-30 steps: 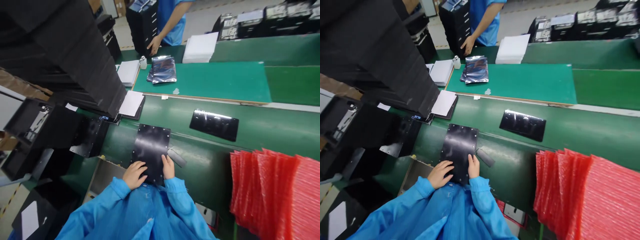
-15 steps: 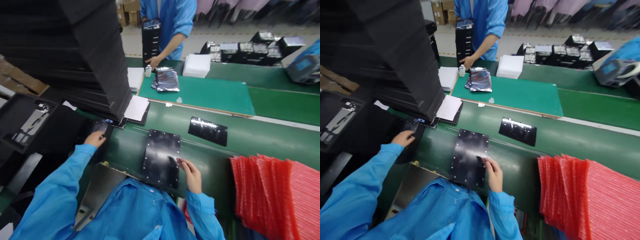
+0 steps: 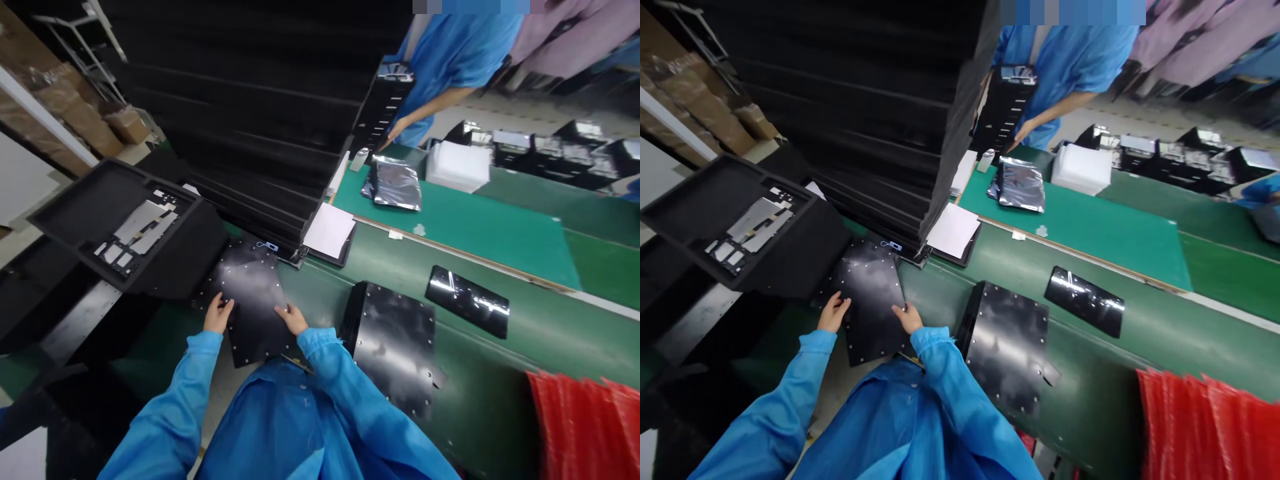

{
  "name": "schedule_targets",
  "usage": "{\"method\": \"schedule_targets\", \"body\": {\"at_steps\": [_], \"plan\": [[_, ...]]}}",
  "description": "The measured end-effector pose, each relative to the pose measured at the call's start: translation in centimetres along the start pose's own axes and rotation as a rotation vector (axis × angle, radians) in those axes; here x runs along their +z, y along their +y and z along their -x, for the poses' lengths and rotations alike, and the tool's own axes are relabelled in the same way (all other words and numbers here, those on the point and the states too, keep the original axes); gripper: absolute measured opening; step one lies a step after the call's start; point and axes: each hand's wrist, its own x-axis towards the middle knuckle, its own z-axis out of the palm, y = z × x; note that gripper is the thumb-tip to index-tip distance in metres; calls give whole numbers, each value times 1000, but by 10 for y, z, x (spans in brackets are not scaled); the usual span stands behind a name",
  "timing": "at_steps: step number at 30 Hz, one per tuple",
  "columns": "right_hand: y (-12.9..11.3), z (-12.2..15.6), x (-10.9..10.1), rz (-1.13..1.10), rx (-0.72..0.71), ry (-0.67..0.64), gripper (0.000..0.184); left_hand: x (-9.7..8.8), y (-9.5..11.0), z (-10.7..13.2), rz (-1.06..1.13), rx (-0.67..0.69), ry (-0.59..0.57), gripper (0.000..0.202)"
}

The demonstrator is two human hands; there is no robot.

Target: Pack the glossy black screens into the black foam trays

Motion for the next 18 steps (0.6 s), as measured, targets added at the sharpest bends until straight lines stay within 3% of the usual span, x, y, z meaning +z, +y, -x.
{"method": "schedule_targets", "body": {"at_steps": [2,4,8,12,15,18], "plan": [[1,17,-15,28,3,46,45,14,-1,6,64,-5,-25,53],[6,45,-43,58,3,141,47,39,3,20,124,19,-112,51],[23,109,-125,100,26,408,54,114,32,65,326,-32,-458,46],[33,154,-198,-3,104,511,59,191,78,107,448,-92,-683,41],[39,177,-238,-36,65,601,59,223,103,130,439,-20,-740,40],[52,193,-280,28,-46,783,58,235,120,151,252,250,-640,40]]}}
